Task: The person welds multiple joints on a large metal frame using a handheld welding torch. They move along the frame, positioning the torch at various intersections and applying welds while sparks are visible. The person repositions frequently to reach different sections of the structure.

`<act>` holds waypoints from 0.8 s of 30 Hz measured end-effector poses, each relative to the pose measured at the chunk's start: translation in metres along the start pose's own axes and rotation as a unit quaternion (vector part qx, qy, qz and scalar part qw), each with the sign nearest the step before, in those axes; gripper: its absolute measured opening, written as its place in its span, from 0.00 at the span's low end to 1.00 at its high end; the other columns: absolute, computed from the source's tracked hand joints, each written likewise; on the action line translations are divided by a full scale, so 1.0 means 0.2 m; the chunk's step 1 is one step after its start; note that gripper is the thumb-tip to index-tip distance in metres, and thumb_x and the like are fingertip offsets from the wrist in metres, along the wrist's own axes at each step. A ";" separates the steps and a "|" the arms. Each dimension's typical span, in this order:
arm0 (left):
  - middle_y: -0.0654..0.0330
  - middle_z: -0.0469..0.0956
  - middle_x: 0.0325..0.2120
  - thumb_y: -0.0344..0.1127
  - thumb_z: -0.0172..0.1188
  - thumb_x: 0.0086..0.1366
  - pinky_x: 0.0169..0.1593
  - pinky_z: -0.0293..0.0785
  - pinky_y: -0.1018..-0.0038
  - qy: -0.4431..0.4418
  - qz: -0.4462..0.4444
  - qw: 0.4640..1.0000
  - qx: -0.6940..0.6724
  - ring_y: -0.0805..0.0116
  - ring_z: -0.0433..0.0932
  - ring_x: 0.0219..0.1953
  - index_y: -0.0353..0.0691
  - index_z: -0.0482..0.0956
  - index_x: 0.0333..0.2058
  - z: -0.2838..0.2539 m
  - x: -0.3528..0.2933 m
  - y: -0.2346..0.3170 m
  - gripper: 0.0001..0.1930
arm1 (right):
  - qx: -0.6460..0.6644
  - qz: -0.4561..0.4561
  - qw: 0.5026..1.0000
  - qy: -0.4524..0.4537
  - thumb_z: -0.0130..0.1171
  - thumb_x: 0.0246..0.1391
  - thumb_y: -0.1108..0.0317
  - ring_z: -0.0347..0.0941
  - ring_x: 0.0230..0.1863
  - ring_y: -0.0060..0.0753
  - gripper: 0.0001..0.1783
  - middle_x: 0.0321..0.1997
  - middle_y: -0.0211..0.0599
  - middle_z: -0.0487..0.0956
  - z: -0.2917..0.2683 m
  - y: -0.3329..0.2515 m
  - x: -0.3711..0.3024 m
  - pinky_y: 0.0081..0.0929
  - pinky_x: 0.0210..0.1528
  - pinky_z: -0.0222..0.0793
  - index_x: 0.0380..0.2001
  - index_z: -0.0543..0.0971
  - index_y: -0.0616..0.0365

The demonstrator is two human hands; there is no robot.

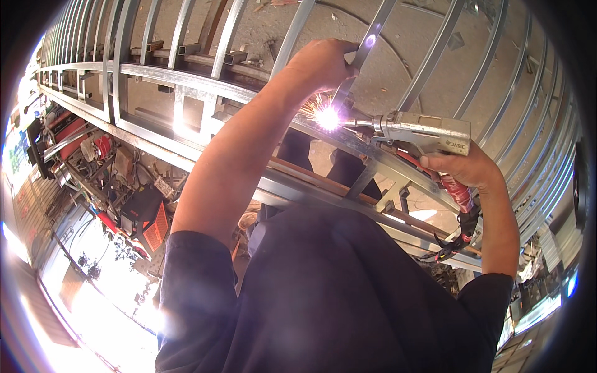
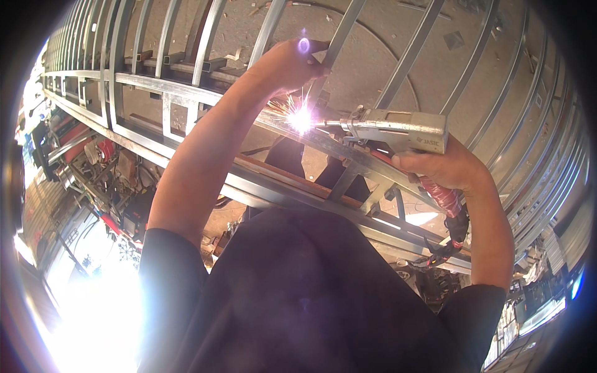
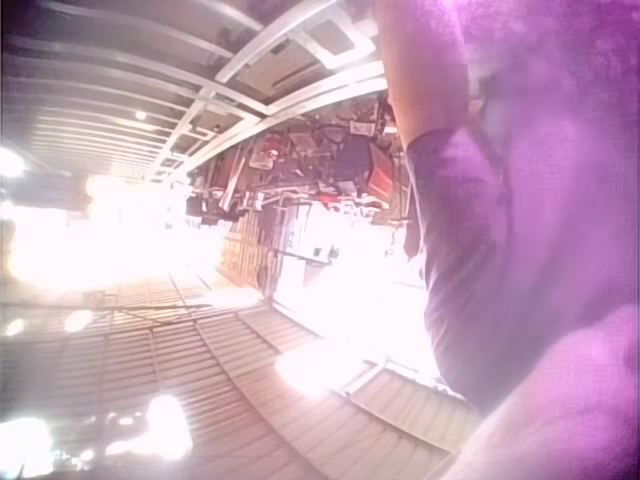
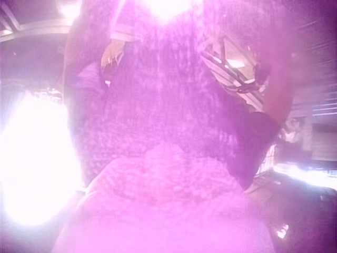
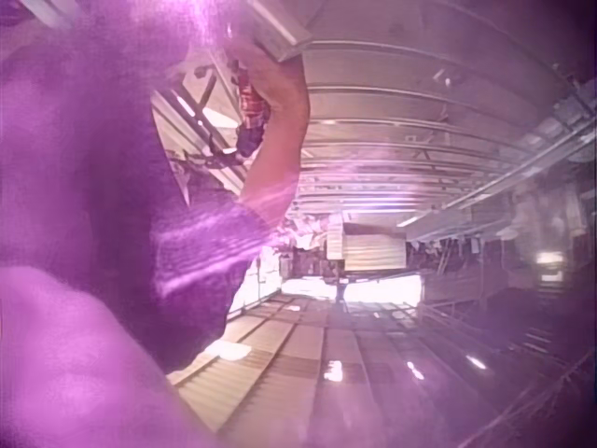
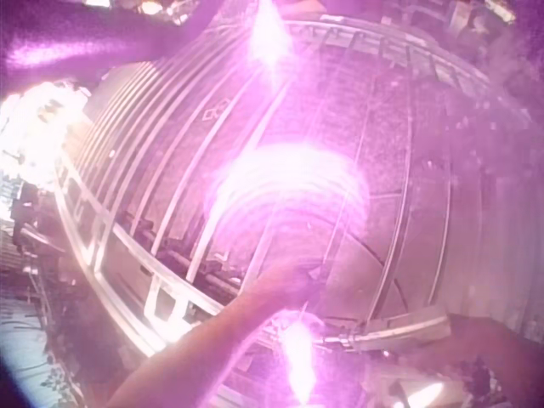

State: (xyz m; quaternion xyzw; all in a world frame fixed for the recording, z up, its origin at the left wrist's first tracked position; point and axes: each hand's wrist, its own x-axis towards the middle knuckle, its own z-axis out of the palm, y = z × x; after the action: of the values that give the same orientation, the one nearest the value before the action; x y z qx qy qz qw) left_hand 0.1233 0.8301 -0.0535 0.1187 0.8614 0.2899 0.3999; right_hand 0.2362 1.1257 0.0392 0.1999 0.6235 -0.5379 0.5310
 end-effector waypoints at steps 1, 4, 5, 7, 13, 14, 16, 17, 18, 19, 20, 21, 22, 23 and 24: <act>0.53 0.88 0.44 0.42 0.66 0.67 0.50 0.83 0.65 -0.003 -0.003 1.000 0.001 0.60 0.87 0.46 0.56 0.74 0.68 0.00 0.00 0.00 0.30 | -0.003 0.004 1.000 0.003 0.73 0.54 0.68 0.77 0.28 0.23 0.31 0.36 0.31 0.82 0.00 0.00 0.00 0.28 0.30 0.75 0.61 0.77 0.60; 0.54 0.88 0.46 0.42 0.65 0.67 0.50 0.82 0.65 -0.008 -0.011 1.000 -0.008 0.60 0.87 0.47 0.57 0.74 0.68 -0.01 -0.01 0.01 0.30 | -0.004 0.014 1.000 0.007 0.74 0.53 0.68 0.78 0.28 0.24 0.31 0.37 0.32 0.82 0.00 -0.01 -0.01 0.28 0.30 0.75 0.61 0.78 0.60; 0.54 0.88 0.46 0.42 0.65 0.67 0.50 0.82 0.65 -0.009 -0.013 1.000 -0.019 0.60 0.87 0.47 0.57 0.75 0.68 -0.01 -0.01 0.00 0.29 | -0.001 0.017 1.000 0.006 0.74 0.53 0.68 0.78 0.28 0.24 0.31 0.37 0.32 0.82 0.00 0.00 -0.01 0.28 0.30 0.75 0.61 0.78 0.60; 0.54 0.88 0.45 0.42 0.67 0.66 0.51 0.82 0.63 0.001 -0.008 1.000 -0.030 0.57 0.87 0.47 0.56 0.76 0.66 0.00 -0.01 0.00 0.29 | 0.005 0.019 1.000 0.006 0.74 0.53 0.67 0.78 0.28 0.24 0.32 0.37 0.31 0.82 -0.01 0.00 -0.02 0.28 0.31 0.75 0.61 0.77 0.59; 0.52 0.89 0.40 0.42 0.67 0.64 0.54 0.81 0.58 0.064 0.056 0.996 0.020 0.50 0.86 0.47 0.48 0.80 0.61 0.02 -0.02 -0.01 0.26 | 0.006 0.031 0.999 0.013 0.76 0.51 0.67 0.78 0.32 0.25 0.34 0.39 0.32 0.83 -0.05 0.07 -0.04 0.28 0.36 0.77 0.62 0.78 0.59; 0.52 0.88 0.42 0.43 0.66 0.65 0.53 0.81 0.59 0.098 0.044 0.993 0.048 0.50 0.86 0.46 0.47 0.80 0.61 0.03 -0.01 0.00 0.25 | 0.015 0.022 0.999 0.025 0.76 0.51 0.68 0.79 0.33 0.24 0.34 0.40 0.32 0.84 -0.07 0.09 -0.07 0.28 0.37 0.77 0.61 0.78 0.59; 0.51 0.88 0.45 0.45 0.63 0.66 0.50 0.82 0.59 0.161 0.021 0.981 0.102 0.51 0.87 0.43 0.45 0.81 0.59 0.03 0.01 0.05 0.24 | 0.034 0.007 0.998 0.051 0.76 0.50 0.69 0.79 0.37 0.24 0.33 0.42 0.31 0.84 -0.12 0.15 -0.13 0.27 0.39 0.78 0.61 0.79 0.60; 0.52 0.88 0.43 0.46 0.64 0.66 0.51 0.82 0.60 0.203 0.044 0.976 0.068 0.50 0.87 0.42 0.43 0.83 0.56 0.04 0.00 0.10 0.23 | 0.049 0.039 0.997 0.039 0.77 0.49 0.69 0.79 0.40 0.24 0.33 0.44 0.31 0.85 -0.16 0.17 -0.16 0.27 0.41 0.78 0.60 0.79 0.59; 0.52 0.88 0.43 0.46 0.64 0.66 0.52 0.82 0.60 0.179 0.059 0.981 0.052 0.49 0.87 0.43 0.42 0.83 0.56 0.08 -0.01 0.15 0.23 | 0.041 0.040 0.997 0.042 0.77 0.49 0.70 0.79 0.41 0.24 0.34 0.45 0.31 0.85 -0.19 0.22 -0.18 0.28 0.43 0.78 0.60 0.79 0.59; 0.53 0.88 0.42 0.46 0.63 0.66 0.52 0.81 0.60 0.156 0.074 0.984 0.037 0.49 0.87 0.43 0.40 0.83 0.56 0.13 -0.01 0.21 0.24 | 0.034 0.040 0.998 0.046 0.77 0.49 0.70 0.79 0.42 0.25 0.34 0.45 0.31 0.84 -0.22 0.28 -0.20 0.28 0.44 0.78 0.60 0.79 0.59; 0.53 0.88 0.42 0.46 0.63 0.66 0.52 0.81 0.59 0.137 0.086 0.987 0.023 0.49 0.87 0.43 0.39 0.82 0.56 0.17 -0.01 0.26 0.24 | 0.023 0.038 0.998 0.046 0.77 0.49 0.70 0.79 0.43 0.25 0.34 0.46 0.31 0.84 -0.24 0.30 -0.21 0.28 0.45 0.78 0.61 0.79 0.59; 0.51 0.88 0.41 0.44 0.63 0.65 0.53 0.81 0.59 0.113 0.105 0.988 0.009 0.48 0.86 0.44 0.39 0.82 0.56 0.26 0.01 0.27 0.24 | 0.024 0.065 0.997 0.035 0.77 0.49 0.68 0.79 0.48 0.28 0.35 0.49 0.33 0.84 -0.25 0.28 -0.24 0.31 0.53 0.77 0.61 0.79 0.59; 0.50 0.88 0.42 0.45 0.64 0.65 0.53 0.81 0.57 0.096 0.104 0.990 0.002 0.47 0.86 0.45 0.40 0.83 0.56 0.34 0.03 0.28 0.23 | 0.016 0.059 0.997 0.037 0.77 0.49 0.68 0.79 0.49 0.29 0.35 0.50 0.34 0.84 -0.27 0.30 -0.24 0.32 0.54 0.77 0.61 0.79 0.60; 0.48 0.87 0.43 0.45 0.65 0.64 0.53 0.81 0.56 0.078 0.101 0.992 -0.004 0.45 0.85 0.47 0.42 0.83 0.55 0.40 0.04 0.30 0.23 | 0.009 0.054 0.998 0.037 0.77 0.49 0.67 0.79 0.51 0.30 0.35 0.51 0.35 0.84 -0.27 0.33 -0.25 0.32 0.56 0.76 0.61 0.79 0.60; 0.46 0.87 0.44 0.45 0.65 0.64 0.53 0.81 0.54 0.062 0.098 0.993 -0.011 0.44 0.85 0.48 0.44 0.84 0.55 0.45 0.06 0.30 0.23 | 0.002 0.052 0.998 0.035 0.77 0.49 0.66 0.78 0.52 0.30 0.35 0.52 0.36 0.84 -0.28 0.35 -0.25 0.33 0.57 0.75 0.61 0.79 0.60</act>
State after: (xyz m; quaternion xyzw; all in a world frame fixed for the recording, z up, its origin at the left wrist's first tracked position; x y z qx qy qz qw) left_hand 0.1819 0.9197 -0.0699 0.1798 0.8652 0.3443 0.3172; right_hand 0.2851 1.2155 0.0424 0.2514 0.6297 -0.5035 0.5355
